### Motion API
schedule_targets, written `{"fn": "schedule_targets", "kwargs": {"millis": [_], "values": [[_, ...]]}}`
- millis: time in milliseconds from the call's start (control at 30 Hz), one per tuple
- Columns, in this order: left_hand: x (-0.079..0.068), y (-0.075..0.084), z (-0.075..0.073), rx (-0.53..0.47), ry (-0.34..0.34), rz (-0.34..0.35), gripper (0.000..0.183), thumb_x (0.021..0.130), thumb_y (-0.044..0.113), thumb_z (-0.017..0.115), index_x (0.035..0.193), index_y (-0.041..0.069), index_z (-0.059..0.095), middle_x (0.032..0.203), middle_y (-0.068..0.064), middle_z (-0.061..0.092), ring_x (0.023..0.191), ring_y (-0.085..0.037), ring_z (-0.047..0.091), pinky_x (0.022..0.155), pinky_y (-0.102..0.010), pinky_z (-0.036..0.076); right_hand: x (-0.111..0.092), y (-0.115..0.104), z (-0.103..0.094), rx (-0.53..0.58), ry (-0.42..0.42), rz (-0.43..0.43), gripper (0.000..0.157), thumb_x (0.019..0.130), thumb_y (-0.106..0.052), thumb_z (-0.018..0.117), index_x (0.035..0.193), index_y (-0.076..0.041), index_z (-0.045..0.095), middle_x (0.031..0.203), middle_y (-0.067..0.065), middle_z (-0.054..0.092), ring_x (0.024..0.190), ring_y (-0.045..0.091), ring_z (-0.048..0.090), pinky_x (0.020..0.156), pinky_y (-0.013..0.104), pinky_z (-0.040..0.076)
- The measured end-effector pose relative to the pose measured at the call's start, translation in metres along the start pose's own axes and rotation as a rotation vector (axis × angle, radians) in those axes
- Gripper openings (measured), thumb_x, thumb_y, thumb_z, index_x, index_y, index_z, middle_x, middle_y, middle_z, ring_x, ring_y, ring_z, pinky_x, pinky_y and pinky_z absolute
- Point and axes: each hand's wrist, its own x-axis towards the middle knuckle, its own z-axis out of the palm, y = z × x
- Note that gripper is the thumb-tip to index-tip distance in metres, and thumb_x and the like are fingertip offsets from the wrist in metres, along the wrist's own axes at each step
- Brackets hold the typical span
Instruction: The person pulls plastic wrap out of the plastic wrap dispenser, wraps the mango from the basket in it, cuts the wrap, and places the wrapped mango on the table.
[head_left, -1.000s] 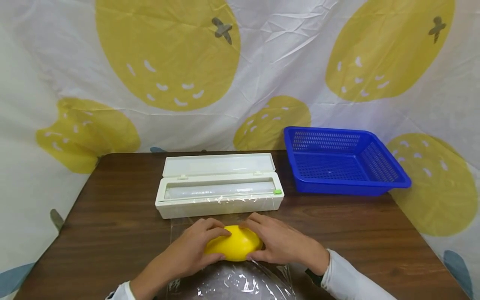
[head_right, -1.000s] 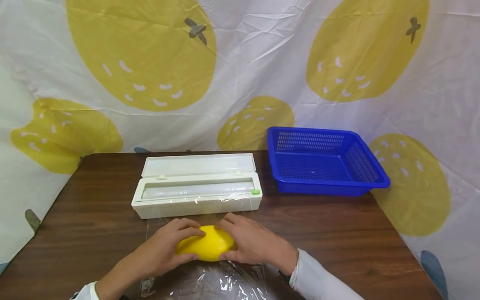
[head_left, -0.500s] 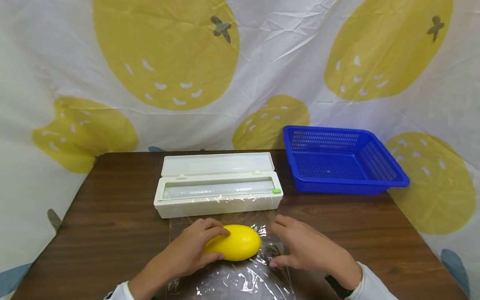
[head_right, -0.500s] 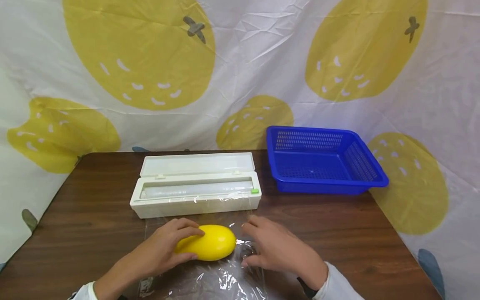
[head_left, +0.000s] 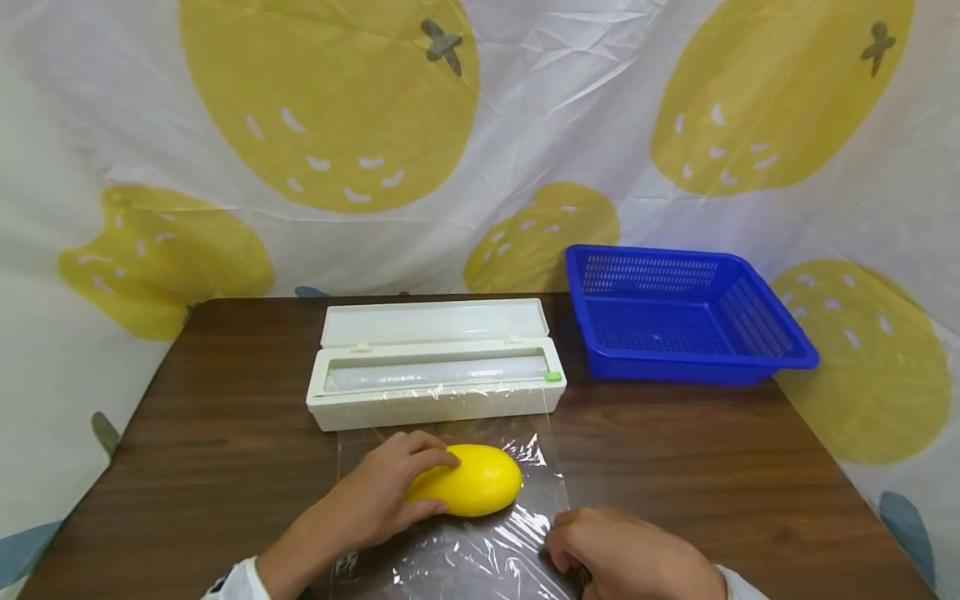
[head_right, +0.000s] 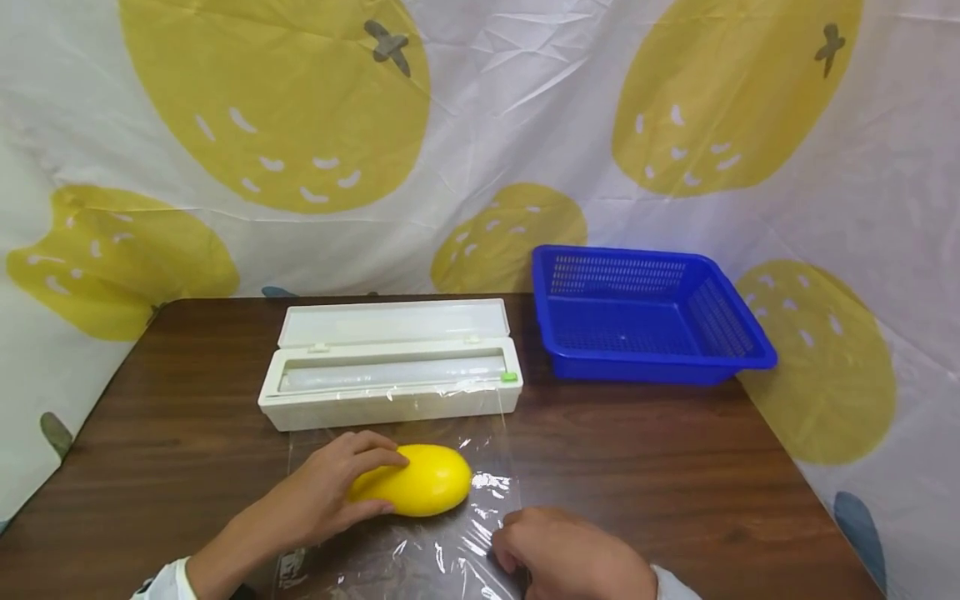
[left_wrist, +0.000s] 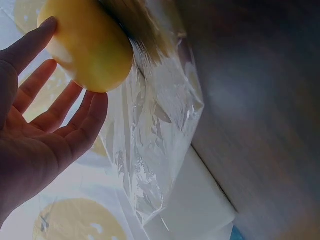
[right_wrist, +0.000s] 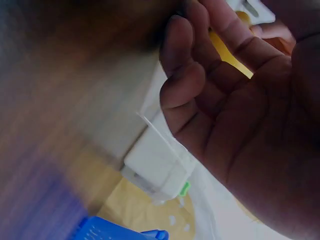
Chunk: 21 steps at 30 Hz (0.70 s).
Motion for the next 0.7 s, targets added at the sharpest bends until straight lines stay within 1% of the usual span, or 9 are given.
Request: {"fn": "schedule_targets", "kwargs": {"millis": [100, 267, 433, 533, 567, 633, 700], "values": [[0.000, 0.000, 0.000, -0.005, -0.008, -0.010, 0.046, 0.081, 0.032, 0.084, 0.123, 0.017, 0.069, 0.127, -0.006, 0.064, 0.114, -0.025, 0.061, 0.096, -0.049, 0.053, 0.002, 0.000, 0.001, 0.026, -0.014, 0.012, 0.036, 0.063, -0.001, 0.078, 0.072, -0.029, 0.057, 0.067, -0.019, 0.047, 0.056, -0.001, 0.040, 0.049, 0.018, 0.031], [0.001, 0.001, -0.001, -0.016, -0.027, -0.029, 0.046, 0.082, 0.031, 0.084, 0.123, 0.017, 0.069, 0.127, -0.007, 0.064, 0.116, -0.026, 0.061, 0.096, -0.051, 0.053, 0.003, 0.000, 0.002, 0.067, -0.028, 0.031, 0.034, 0.065, -0.002, 0.077, 0.068, -0.029, 0.056, 0.062, -0.020, 0.042, 0.054, -0.001, 0.038, 0.046, 0.020, 0.028], [0.001, 0.001, -0.002, -0.018, -0.029, -0.038, 0.046, 0.082, 0.031, 0.084, 0.122, 0.016, 0.070, 0.127, -0.007, 0.064, 0.116, -0.026, 0.061, 0.096, -0.051, 0.053, 0.002, -0.001, 0.002, 0.057, -0.010, 0.002, 0.036, 0.065, 0.000, 0.077, 0.064, -0.026, 0.053, 0.060, -0.020, 0.036, 0.053, -0.002, 0.036, 0.045, 0.019, 0.025], [0.000, 0.001, -0.001, -0.017, -0.017, -0.028, 0.046, 0.081, 0.031, 0.084, 0.122, 0.016, 0.070, 0.126, -0.007, 0.064, 0.115, -0.026, 0.061, 0.096, -0.051, 0.053, 0.001, -0.003, -0.001, 0.036, 0.021, -0.046, 0.035, 0.065, 0.004, 0.073, 0.063, -0.024, 0.051, 0.060, -0.019, 0.034, 0.054, -0.003, 0.035, 0.046, 0.017, 0.025], [0.000, 0.001, -0.001, -0.015, -0.013, -0.023, 0.046, 0.081, 0.031, 0.084, 0.122, 0.016, 0.070, 0.126, -0.007, 0.064, 0.115, -0.026, 0.061, 0.096, -0.051, 0.053, 0.001, -0.005, -0.003, 0.030, 0.027, -0.055, 0.035, 0.066, 0.004, 0.072, 0.064, -0.024, 0.052, 0.061, -0.019, 0.036, 0.055, -0.003, 0.035, 0.047, 0.016, 0.027], [0.000, 0.000, -0.001, -0.010, -0.006, -0.015, 0.046, 0.081, 0.032, 0.084, 0.122, 0.016, 0.070, 0.126, -0.007, 0.064, 0.115, -0.026, 0.061, 0.096, -0.050, 0.053, 0.000, -0.010, -0.010, 0.021, 0.037, -0.064, 0.033, 0.072, 0.004, 0.070, 0.068, -0.026, 0.056, 0.065, -0.020, 0.041, 0.058, -0.004, 0.039, 0.051, 0.015, 0.032], [0.000, -0.001, 0.000, -0.004, -0.002, -0.005, 0.046, 0.081, 0.032, 0.084, 0.122, 0.017, 0.070, 0.126, -0.007, 0.064, 0.114, -0.026, 0.061, 0.095, -0.050, 0.053, 0.000, -0.015, -0.020, 0.001, 0.068, -0.098, 0.031, 0.076, 0.004, 0.069, 0.075, -0.027, 0.061, 0.072, -0.020, 0.050, 0.063, -0.005, 0.045, 0.056, 0.012, 0.038]]}}
